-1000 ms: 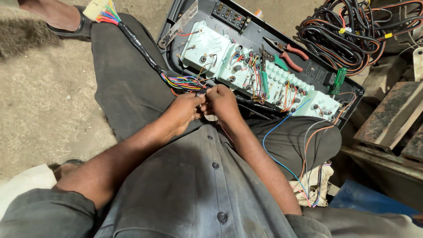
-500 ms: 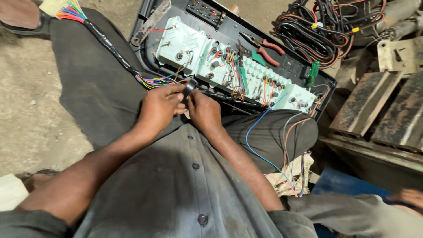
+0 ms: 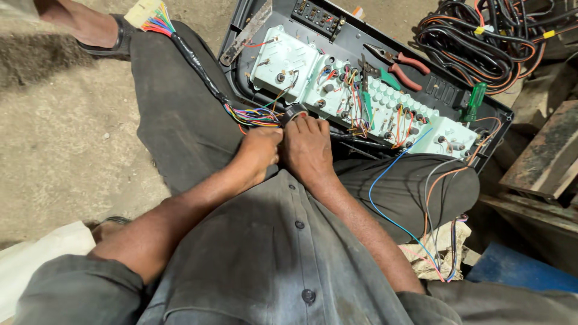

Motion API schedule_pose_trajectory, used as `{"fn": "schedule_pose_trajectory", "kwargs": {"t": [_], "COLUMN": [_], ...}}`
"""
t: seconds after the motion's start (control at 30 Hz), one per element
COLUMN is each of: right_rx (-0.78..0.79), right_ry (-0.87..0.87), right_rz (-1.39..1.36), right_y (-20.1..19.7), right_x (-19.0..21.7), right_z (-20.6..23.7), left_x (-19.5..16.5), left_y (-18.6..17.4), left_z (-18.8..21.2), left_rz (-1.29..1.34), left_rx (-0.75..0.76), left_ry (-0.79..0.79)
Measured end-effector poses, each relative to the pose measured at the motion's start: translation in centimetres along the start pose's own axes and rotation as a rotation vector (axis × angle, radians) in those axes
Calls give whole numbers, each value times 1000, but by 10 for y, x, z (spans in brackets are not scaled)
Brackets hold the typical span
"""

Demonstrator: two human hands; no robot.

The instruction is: The person sits on the floor and works on an open electrical box, stripping wire ends with pliers, twisting wires together, and securing connections with electrical tape. The person uses a screwdriver to tighten terminal screws and organizes the wires within the box.

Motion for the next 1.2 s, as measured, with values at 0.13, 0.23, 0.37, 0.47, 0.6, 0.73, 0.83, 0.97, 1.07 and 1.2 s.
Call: {"fn": "schedule_pose_trajectory", "kwargs": {"t": [0.13,0.23,0.37,0.47,0.6,0.73,0.83,0.97,1.07,1.2], "right_rx": [87,224,286,191,226,399,455,412,291,234], "right_ry": [317,828,1062,873,750,742,769,775,661,739], "right_rz": [-206,-1077,-1500,-1268,-974,-802,-763,-965,-706,-795], "right_y": [15,44,68,69,59,47,43,50,55,68], "right_x": [-10,-26,-42,-52,-50,-44,-44,-45,-44,-42], "right_z": [1,11,21,17,4,-8,-11,-9,-5,5], "left_x": [8,2,2,5,4,-20,-23,-32,-35,-37], "left_y": [-5,-3,-2,-2,-1,4,2,6,8,10], "left_z": [-3,-4,-4,-3,2,14,25,35,37,39], "left_rz": [177,44,75,-80,-380,-908,-1005,-1025,-1042,-1056], "left_rx": [17,50,50,3,-44,-64,-50,24,40,82], "left_ry": [-176,-99,-156,-167,-145,247,104,162,219,358]}}
Point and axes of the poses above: each hand's wrist, its own z-axis away from the middle knuckle, its own y-axis out of the palm, x = y × z, the point moved 4 cm from there along -z, towards the middle knuckle, and after that the axes turned 1 degree about y, right-handed, at the moved point
